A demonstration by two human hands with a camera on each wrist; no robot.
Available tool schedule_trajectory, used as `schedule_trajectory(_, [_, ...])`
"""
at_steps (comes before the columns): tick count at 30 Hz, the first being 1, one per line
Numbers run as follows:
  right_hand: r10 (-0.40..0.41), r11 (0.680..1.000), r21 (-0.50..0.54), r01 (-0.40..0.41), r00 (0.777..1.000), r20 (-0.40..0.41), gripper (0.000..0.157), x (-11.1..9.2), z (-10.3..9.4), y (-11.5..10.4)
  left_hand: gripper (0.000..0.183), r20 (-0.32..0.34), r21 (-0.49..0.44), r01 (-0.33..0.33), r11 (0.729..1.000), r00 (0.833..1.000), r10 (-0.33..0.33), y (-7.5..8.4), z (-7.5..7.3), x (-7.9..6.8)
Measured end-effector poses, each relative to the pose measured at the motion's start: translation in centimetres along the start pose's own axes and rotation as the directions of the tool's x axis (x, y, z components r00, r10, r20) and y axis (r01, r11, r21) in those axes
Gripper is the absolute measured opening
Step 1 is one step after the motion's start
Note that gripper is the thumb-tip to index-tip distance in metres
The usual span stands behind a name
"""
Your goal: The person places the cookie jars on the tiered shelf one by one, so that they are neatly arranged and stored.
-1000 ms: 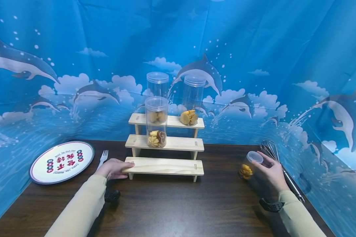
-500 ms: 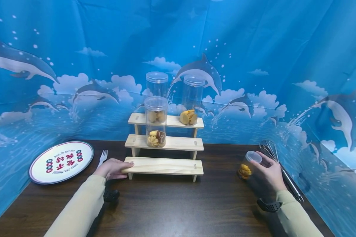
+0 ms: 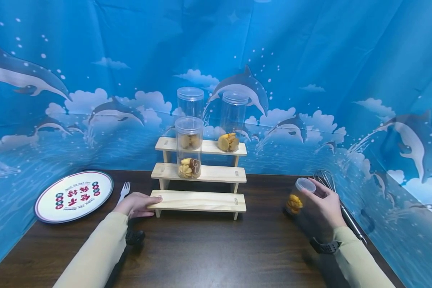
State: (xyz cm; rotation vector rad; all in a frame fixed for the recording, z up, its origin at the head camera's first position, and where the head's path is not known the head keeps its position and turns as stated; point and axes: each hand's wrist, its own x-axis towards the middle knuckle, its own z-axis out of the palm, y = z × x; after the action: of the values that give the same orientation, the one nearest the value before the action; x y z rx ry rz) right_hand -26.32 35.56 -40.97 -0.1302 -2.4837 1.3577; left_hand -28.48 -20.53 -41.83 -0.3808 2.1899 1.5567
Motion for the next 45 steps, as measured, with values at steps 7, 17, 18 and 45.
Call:
schedule_trajectory(7, [-0.054,0.997,0.062,0.055,0.998,-0.015,0.060,0.3,0.3,-2.1,0.064,-0.001,0.000,-0.006,1.000,1.000,0.006,-0.1,-0.1,0.1])
schedule_trajectory(17, [-0.132,0.985,0.114,0.130,0.991,0.012,0.055,0.8,1.3,-5.3,0.065,-0.001,-0.021,-0.005,1.000,1.000,0.005,-0.1,-0.2,0.2])
schedule_trajectory(18, [-0.139,0.984,0.119,0.136,0.990,0.012,0.055,0.9,1.5,-5.5,0.065,-0.001,-0.019,-0.006,1.000,1.000,0.006,-0.1,-0.2,0.2])
schedule_trajectory(45, [-0.274,0.926,0.296,0.235,0.957,0.097,0.055,2.5,6.3,-13.4,0.062,0.009,-0.026,-0.027,0.999,1.000,0.027,-0.3,0.0,0.2])
